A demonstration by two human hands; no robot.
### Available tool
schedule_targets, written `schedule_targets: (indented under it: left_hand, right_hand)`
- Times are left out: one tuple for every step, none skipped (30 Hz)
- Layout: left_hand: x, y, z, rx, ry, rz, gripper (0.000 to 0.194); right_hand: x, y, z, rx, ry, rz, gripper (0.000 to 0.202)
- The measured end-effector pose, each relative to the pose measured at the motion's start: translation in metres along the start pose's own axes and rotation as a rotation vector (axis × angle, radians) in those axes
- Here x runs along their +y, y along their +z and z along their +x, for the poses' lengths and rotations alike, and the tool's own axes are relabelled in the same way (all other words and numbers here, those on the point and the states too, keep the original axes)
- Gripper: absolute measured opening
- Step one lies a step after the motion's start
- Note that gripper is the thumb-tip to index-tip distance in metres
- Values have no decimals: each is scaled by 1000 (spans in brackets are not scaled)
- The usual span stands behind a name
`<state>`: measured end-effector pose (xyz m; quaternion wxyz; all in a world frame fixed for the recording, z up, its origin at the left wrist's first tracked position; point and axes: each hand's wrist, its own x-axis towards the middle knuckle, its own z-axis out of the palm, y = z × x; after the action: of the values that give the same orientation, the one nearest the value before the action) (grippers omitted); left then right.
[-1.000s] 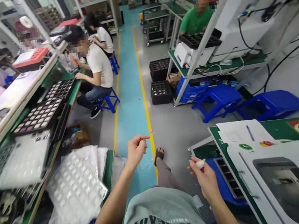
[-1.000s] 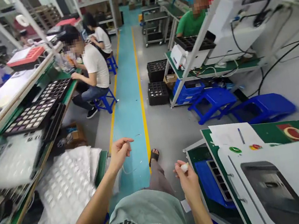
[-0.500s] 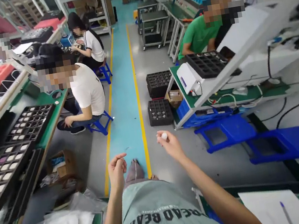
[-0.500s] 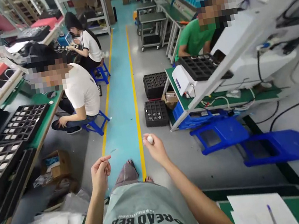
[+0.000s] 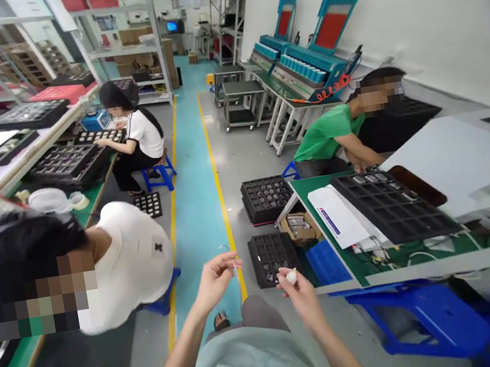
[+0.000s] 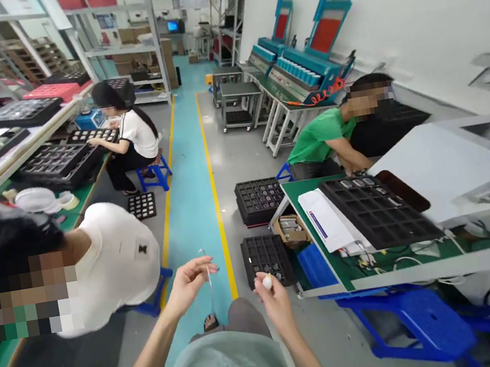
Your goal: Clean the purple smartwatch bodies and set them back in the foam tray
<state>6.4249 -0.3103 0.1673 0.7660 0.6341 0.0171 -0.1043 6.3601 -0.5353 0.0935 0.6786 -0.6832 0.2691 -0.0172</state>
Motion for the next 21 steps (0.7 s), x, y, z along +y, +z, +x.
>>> schedule_targets:
  left_hand:
    - [5, -6, 33, -18, 17, 17, 36]
    - [7, -11, 65, -21, 35, 34, 37]
    - [8, -17, 96, -10, 54, 50, 37]
    - [7, -23, 126, 16, 75, 68, 36]
    - [7, -30, 156, 53, 100, 86, 35]
    - [8, -36, 186, 98, 128, 106, 35]
    - [10, -43, 215, 145, 159, 128, 35]
    - [16, -51, 245, 191, 194, 155, 34]
    - [24, -58, 275, 234, 231, 185, 34]
    - [34, -66, 305, 273, 271, 218, 34]
    - [47, -75, 336, 308, 312, 253, 33]
    - [61, -83, 366, 340, 352, 288, 32]
    - [75, -92, 396, 370, 390, 321, 32]
    - [88, -100, 425, 399, 423, 350, 31]
    - [99, -108, 454, 426, 451, 374, 31]
    - [108, -116, 482, 453, 471, 390, 31]
    - [114, -124, 510, 481, 486, 400, 31]
    - [117, -131, 538, 510, 495, 405, 31]
    - [119, -139, 565, 536, 499, 405, 31]
    - [119, -146, 594, 557, 500, 404, 30]
    - [118, -153, 623, 571, 501, 402, 29]
  right_hand:
    - [-7, 10, 25, 31, 12, 9, 66]
    - [-12, 21, 51, 61, 24, 18, 66]
    - [-16, 32, 77, 85, 36, 24, 66]
    - [-20, 44, 105, 104, 46, 27, 66]
    - [-24, 57, 134, 116, 55, 28, 65]
    - [-29, 70, 163, 119, 59, 27, 65]
    - [-36, 84, 194, 115, 58, 26, 65]
    - [-46, 100, 225, 105, 52, 28, 65]
    - [-58, 116, 257, 92, 43, 33, 65]
    - [-73, 134, 290, 76, 30, 40, 65]
    - [-90, 152, 324, 57, 16, 49, 66]
    - [-109, 171, 357, 36, 0, 59, 65]
    - [-129, 192, 391, 12, -17, 68, 65]
    - [-150, 212, 424, -17, -38, 75, 63]
    - [-171, 232, 457, -46, -62, 81, 62]
    - [-190, 253, 488, -75, -88, 84, 61]
    - [-208, 273, 518, -101, -116, 86, 60]
    - [-225, 294, 547, -122, -140, 85, 59]
    - [-239, 314, 575, -141, -160, 82, 59]
    - [-250, 333, 601, -154, -175, 76, 58]
    - [-260, 352, 626, -161, -186, 70, 57]
